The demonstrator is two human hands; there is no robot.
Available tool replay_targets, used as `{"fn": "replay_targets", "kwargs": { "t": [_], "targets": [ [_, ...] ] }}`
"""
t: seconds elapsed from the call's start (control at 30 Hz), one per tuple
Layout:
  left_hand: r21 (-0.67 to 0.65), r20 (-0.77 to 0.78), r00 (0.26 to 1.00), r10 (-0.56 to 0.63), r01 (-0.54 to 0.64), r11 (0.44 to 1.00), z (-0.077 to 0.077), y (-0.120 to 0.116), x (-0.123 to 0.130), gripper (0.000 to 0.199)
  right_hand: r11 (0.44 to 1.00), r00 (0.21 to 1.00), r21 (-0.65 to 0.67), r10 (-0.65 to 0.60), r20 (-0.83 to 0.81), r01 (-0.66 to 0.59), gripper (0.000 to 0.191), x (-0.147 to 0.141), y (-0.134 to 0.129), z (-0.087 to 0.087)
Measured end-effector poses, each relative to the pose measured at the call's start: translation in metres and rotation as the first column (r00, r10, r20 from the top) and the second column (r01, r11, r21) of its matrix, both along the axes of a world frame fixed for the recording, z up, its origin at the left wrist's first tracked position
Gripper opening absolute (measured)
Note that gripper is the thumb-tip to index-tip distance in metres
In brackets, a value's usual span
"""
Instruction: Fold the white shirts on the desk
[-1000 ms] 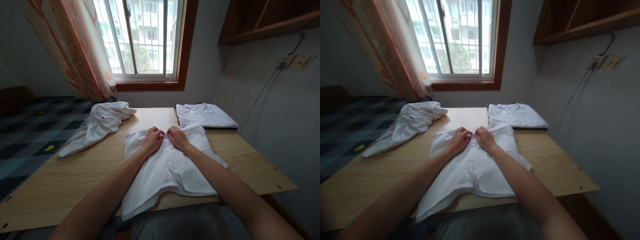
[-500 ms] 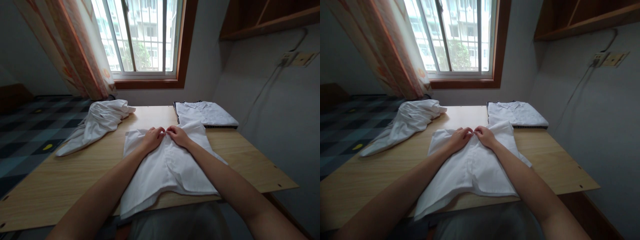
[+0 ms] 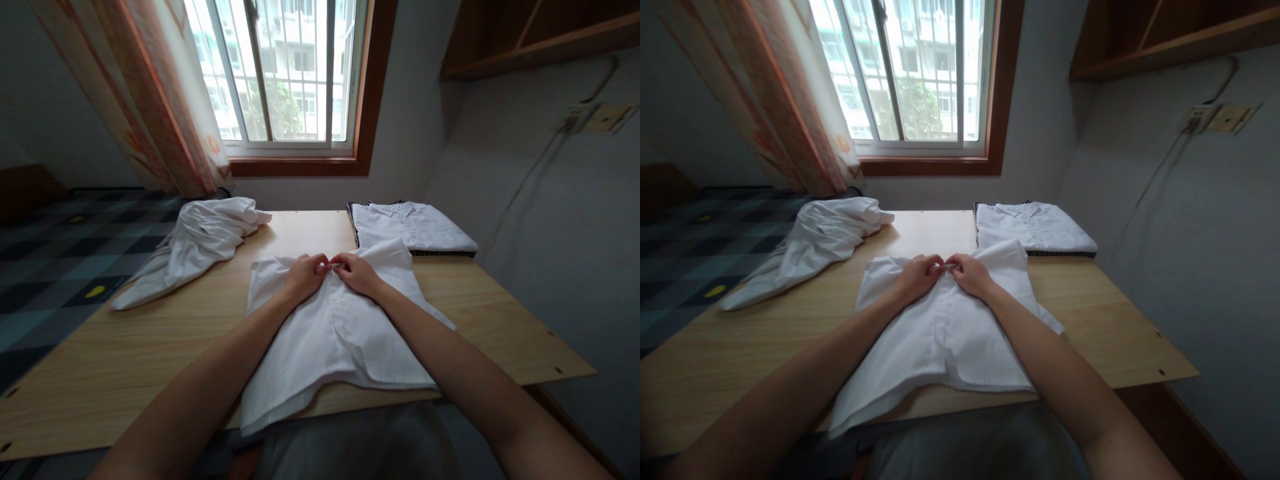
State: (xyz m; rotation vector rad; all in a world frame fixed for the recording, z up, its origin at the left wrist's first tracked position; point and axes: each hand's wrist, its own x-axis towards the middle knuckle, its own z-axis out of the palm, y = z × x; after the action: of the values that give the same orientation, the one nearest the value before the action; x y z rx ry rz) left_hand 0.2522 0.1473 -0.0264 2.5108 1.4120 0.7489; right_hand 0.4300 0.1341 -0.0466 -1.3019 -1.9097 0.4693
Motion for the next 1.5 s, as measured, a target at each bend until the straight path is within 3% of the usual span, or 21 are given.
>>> {"fn": "replay_targets", "kwargs": {
  "t": [0.37,0.6,0.8,0.97,1.03,1.1,1.2,1.3,1.4,1.5],
  "targets": [
    [0.154,-0.124,0.99,-0.068,0.087,0.984,-0.003,0.0,0.002,0.022,1.0,0.999,-0.006,-0.006,0.036,0.006,0.021,-0.001,-0.003,0.007],
    [0.128,-0.162,0.985,0.067,-0.047,0.991,0.001,0.001,0.001,0.019,0.996,0.978,0.027,-0.092,0.19,0.088,0.004,-0.006,-0.007,0.011],
    [0.155,-0.111,0.982,0.155,-0.137,0.978,0.005,0.002,-0.011,0.019,0.998,0.98,0.02,-0.064,0.187,0.062,0.007,0.001,-0.013,0.009],
    [0.281,-0.158,0.968,0.197,-0.147,0.948,0.017,-0.012,-0.016,0.015,0.983,0.99,0.125,-0.138,0.043,0.131,0.008,0.007,-0.007,0.007],
    [0.333,-0.136,0.982,0.133,-0.081,0.939,0.026,-0.024,-0.015,0.018,0.969,0.984,0.173,-0.163,-0.074,0.174,0.009,0.009,-0.006,0.008],
    [0.262,-0.081,0.996,-0.039,0.059,0.963,0.034,-0.038,-0.012,0.016,0.965,0.967,0.169,-0.169,-0.19,0.202,0.012,0.011,-0.007,0.01],
    [-0.021,0.027,0.968,-0.248,0.249,0.968,0.041,-0.053,-0.007,0.025,0.975,0.91,0.064,-0.175,-0.376,0.214,0.017,0.011,-0.009,0.012],
    [-0.21,0.106,0.945,-0.309,0.325,0.922,0.04,-0.054,-0.007,0.028,0.979,0.795,-0.086,-0.199,-0.573,0.184,0.017,0.011,-0.008,0.012],
    [-0.27,0.146,0.918,-0.369,0.396,0.878,0.035,-0.045,-0.012,0.028,0.958,0.656,-0.247,-0.282,-0.7,0.147,0.018,0.012,-0.004,0.01],
    [-0.289,0.11,0.914,-0.39,0.405,0.867,0.033,-0.039,-0.016,0.025,0.924,0.549,-0.353,-0.375,-0.747,0.15,0.018,0.013,0.001,0.008]
  ]
}}
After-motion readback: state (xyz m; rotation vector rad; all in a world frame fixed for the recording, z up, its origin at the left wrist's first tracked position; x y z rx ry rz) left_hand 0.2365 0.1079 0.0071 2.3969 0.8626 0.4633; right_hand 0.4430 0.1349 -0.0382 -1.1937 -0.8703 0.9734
